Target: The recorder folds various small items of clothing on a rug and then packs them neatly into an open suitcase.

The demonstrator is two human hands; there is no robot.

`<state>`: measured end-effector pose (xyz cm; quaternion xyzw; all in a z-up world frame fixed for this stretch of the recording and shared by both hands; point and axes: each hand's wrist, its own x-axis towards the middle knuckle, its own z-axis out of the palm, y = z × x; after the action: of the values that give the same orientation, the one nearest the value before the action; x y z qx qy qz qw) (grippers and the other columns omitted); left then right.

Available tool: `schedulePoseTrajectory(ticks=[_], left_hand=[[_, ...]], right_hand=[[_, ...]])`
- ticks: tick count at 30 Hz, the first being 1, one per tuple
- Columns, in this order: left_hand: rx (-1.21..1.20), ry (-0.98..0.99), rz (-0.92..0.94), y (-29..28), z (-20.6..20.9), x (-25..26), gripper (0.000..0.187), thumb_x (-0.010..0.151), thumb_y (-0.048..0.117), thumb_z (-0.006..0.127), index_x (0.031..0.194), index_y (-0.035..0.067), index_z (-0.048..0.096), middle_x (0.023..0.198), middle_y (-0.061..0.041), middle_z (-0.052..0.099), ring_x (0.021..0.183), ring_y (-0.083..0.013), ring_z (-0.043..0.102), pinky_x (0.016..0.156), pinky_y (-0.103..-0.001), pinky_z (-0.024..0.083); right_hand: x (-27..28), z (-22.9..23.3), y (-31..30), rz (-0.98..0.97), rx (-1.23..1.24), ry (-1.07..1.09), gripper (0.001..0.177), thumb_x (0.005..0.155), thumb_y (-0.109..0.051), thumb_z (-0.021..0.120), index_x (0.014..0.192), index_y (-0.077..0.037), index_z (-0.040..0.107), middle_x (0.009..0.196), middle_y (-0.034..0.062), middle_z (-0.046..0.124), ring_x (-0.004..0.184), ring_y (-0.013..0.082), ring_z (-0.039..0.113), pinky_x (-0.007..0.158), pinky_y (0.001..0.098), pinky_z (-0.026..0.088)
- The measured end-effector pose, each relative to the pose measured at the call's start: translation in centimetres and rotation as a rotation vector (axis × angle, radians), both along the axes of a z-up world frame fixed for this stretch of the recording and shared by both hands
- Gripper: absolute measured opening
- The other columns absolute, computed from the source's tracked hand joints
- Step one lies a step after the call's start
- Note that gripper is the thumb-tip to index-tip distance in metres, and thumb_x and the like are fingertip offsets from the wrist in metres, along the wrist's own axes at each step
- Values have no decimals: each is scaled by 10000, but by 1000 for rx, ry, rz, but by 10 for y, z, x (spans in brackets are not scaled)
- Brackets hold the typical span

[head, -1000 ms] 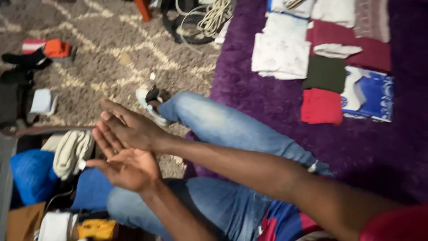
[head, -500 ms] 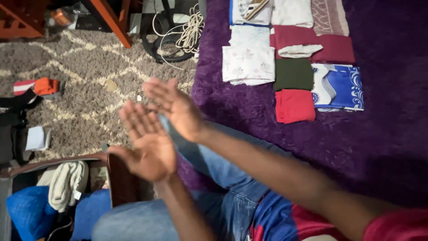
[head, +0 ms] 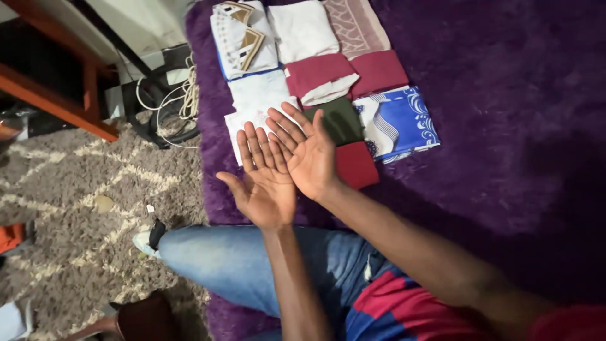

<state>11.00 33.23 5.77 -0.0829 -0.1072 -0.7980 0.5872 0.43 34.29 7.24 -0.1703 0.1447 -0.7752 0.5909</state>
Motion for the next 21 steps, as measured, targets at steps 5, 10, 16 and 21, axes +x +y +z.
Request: schedulePoseTrajectory(ticks=[5,10,16,21], left_hand=[[-7,-42,26,-1,-3,-1,816,1054,576,481,1637,39,287,1730,-104,281,1580,-244,316,1327,-418,263],[-8,-80,137,4,1,22,807,1061,568,477,1637,38,279,1727,-111,279,1583,-254,305,1330,-424,252],[6,-36,308,18,11,66,818,1062,571,464,1640,26,267,1731,-103,266,1589,-250,284,1328,-414,243],[-35,24,474,31,2,118,797,1079,542,453,1653,28,249,1734,-119,243,1588,-256,280,1313,-423,240]], right_hand=[[1,-10,-5,5,32,-60,741,1043,-601,433,1527,-40,449,1565,167,495,1472,274,454,1223,410,370],[27,-13,-9,29,51,-64,718,1055,-583,441,1470,0,491,1525,211,516,1451,314,474,1235,439,377],[77,-4,-8,179,62,-55,722,1051,-572,436,1456,22,498,1505,205,552,1437,297,509,1235,432,389],[134,-11,-6,355,93,-68,704,1049,-566,452,1445,12,522,1513,191,552,1403,286,526,1227,425,390]])
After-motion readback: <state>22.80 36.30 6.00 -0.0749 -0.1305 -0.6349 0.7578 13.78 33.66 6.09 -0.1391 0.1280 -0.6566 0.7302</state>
